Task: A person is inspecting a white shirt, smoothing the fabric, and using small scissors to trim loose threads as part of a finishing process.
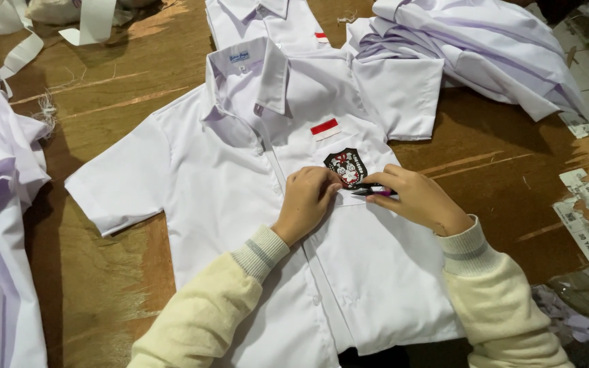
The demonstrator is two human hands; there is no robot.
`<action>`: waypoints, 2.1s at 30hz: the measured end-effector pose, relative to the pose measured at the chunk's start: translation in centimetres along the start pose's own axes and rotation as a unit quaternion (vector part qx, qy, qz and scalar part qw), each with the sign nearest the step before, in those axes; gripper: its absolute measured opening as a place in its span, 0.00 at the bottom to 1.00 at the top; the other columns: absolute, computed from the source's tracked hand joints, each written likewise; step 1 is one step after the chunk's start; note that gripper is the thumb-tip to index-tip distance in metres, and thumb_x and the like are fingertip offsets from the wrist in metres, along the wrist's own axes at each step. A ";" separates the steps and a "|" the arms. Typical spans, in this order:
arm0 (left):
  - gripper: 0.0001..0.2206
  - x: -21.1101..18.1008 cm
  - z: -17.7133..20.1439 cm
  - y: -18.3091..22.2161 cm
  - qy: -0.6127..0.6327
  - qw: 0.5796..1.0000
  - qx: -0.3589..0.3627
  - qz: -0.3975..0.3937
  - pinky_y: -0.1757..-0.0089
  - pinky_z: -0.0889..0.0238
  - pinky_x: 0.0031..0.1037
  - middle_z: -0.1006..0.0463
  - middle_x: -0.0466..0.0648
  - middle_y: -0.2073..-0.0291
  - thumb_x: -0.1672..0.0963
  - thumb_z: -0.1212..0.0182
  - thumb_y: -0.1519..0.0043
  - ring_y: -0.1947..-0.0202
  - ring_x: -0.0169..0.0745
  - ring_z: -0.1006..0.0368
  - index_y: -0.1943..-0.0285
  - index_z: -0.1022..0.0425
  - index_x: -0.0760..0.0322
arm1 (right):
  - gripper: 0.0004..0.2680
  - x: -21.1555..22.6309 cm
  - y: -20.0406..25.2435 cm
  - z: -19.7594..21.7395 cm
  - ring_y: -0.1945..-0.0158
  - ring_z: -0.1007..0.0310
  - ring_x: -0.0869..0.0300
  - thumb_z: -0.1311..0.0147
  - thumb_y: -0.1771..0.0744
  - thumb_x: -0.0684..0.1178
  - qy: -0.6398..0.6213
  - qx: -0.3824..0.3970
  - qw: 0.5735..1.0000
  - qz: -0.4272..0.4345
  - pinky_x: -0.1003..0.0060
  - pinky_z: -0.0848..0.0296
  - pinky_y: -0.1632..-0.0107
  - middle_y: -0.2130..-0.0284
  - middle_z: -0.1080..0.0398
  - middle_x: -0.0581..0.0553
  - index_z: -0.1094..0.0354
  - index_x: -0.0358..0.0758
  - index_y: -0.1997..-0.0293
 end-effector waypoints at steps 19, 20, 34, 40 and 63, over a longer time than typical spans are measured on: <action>0.04 0.3 -0.2 0.0 -0.003 1.000 0.004 -0.001 0.43 0.46 0.41 0.19 0.40 0.61 0.52 0.41 0.34 0.45 0.42 0.28 0.59 0.26 0.50 | 0.07 0.8 -0.3 -0.2 0.69 0.23 0.53 0.49 0.32 0.60 0.062 0.012 0.998 -0.013 0.56 0.22 0.64 0.71 0.34 0.53 0.32 0.59 0.52; 0.04 0.3 -0.2 0.0 -0.003 1.000 0.003 -0.001 0.43 0.46 0.41 0.19 0.40 0.61 0.52 0.41 0.34 0.45 0.42 0.28 0.59 0.26 0.50 | 0.07 0.9 -0.2 -0.2 0.69 0.23 0.53 0.49 0.32 0.60 0.063 0.012 0.998 -0.012 0.56 0.22 0.64 0.71 0.34 0.53 0.32 0.59 0.52; 0.04 0.2 -0.1 0.0 -0.003 1.000 0.003 -0.005 0.43 0.45 0.43 0.19 0.41 0.61 0.53 0.41 0.34 0.45 0.44 0.28 0.59 0.25 0.51 | 0.06 0.8 -0.3 -0.5 0.69 0.23 0.54 0.51 0.31 0.59 0.074 0.025 0.997 -0.023 0.58 0.22 0.64 0.72 0.33 0.55 0.32 0.62 0.51; 0.04 0.1 0.0 0.0 -0.011 1.000 0.003 -0.006 0.43 0.45 0.44 0.19 0.41 0.60 0.52 0.42 0.34 0.45 0.44 0.28 0.59 0.26 0.52 | 0.07 0.6 -0.2 -0.8 0.65 0.22 0.52 0.51 0.31 0.60 0.071 0.030 0.997 -0.023 0.56 0.21 0.61 0.68 0.31 0.54 0.33 0.60 0.50; 0.12 0.6 3.0 0.4 0.280 0.954 -0.105 0.023 0.60 0.28 0.29 0.15 0.46 0.69 0.50 0.66 0.25 0.65 0.41 0.20 0.53 0.44 0.60 | 0.14 -4.0 -0.7 -0.5 0.59 0.24 0.46 0.57 0.28 0.61 -0.168 -0.047 0.979 -0.104 0.49 0.25 0.56 0.66 0.25 0.37 0.36 0.47 0.41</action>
Point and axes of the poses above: each hand's wrist, its own y-axis away from the middle knuckle, its own z-axis out of the back of the hand, x = y × z, the point moved 9 cm from there along -y, towards the middle knuckle
